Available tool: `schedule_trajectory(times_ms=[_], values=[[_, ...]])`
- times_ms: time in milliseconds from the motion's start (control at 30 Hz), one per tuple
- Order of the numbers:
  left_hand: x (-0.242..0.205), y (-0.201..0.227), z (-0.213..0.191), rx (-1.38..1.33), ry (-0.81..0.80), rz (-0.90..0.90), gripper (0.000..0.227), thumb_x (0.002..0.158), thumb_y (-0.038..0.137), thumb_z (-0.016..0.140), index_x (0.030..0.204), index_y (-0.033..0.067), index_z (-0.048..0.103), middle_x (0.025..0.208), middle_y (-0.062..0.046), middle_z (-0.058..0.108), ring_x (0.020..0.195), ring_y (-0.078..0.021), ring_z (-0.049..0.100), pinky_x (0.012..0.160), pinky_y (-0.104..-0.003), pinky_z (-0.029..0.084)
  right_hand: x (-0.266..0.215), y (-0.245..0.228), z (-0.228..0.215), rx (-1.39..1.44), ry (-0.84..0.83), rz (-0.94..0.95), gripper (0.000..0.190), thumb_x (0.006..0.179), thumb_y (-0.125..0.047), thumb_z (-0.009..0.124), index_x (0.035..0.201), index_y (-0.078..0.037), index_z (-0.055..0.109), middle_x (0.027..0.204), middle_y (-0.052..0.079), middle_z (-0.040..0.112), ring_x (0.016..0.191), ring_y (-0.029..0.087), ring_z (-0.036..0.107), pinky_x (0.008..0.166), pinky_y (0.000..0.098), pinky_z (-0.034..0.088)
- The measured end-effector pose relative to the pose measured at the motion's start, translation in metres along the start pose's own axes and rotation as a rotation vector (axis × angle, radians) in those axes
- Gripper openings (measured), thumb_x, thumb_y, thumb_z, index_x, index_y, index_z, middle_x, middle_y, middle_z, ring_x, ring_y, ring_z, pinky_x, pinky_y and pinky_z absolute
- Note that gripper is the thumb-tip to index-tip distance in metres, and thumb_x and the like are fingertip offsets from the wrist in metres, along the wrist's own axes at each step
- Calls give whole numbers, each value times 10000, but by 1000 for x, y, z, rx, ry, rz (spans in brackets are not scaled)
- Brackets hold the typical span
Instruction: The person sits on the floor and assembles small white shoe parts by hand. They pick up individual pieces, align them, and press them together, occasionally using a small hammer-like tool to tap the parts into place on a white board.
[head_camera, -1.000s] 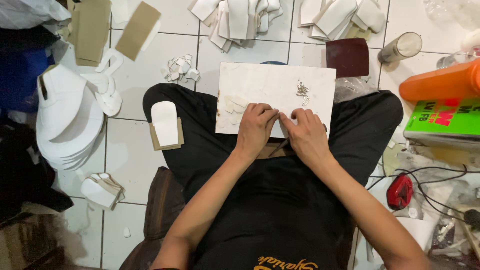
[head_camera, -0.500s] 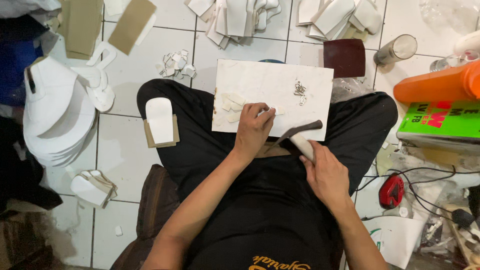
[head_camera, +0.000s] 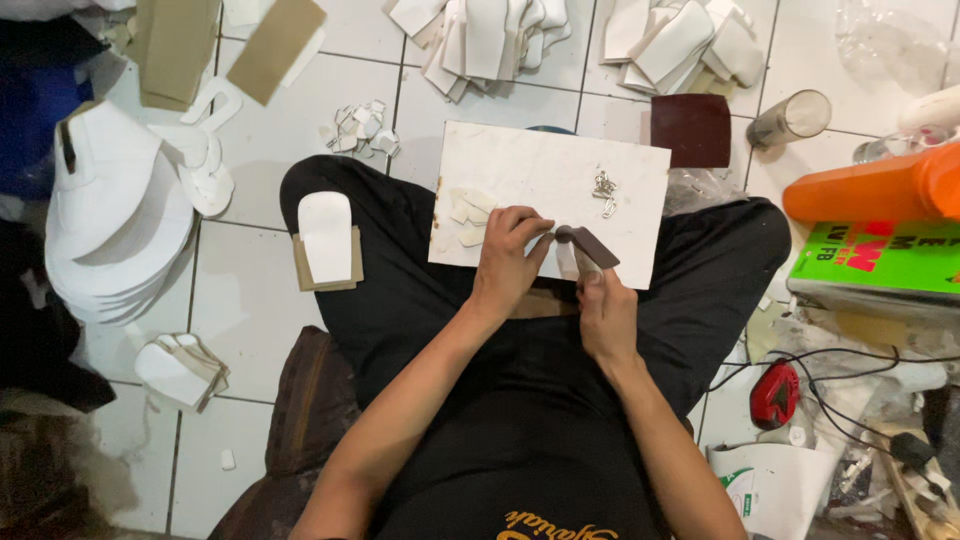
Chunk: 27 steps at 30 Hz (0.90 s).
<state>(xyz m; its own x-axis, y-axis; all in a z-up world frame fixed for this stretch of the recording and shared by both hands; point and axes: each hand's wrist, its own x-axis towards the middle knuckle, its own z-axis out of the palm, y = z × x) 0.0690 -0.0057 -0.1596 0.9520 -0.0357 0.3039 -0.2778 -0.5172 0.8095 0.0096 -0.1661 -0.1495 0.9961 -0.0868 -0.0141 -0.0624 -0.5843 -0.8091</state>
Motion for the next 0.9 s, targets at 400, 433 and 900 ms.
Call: schedule_trajectory(times_ms=[400,433,900], values=[[-4,0,-4,2,0,-8,159,815,70,705,968,62,662,943,-52,539,896,-241,560,796,-343,502,8,-9,-19,-88,2,-56,387,967,-296,389,685,-102,570,528,123,563,583,372,609,571,417,477],[-5,0,-5,4,4,-8,159,815,70,705,968,62,662,943,-52,539,896,-241,560,796,-343,502,8,-2,-12,-87,0,-59,387,967,-296,389,685,-102,570,528,123,563,583,372,609,571,417,477],[-3,-5,-3,3,-13,14,162,808,73,692,965,64,652,944,-54,528,892,-245,559,799,-350,484,28,-26,-18,-168,-74,-52,341,986,-311,397,752,-97,523,614,135,602,657,395,621,631,477,469]])
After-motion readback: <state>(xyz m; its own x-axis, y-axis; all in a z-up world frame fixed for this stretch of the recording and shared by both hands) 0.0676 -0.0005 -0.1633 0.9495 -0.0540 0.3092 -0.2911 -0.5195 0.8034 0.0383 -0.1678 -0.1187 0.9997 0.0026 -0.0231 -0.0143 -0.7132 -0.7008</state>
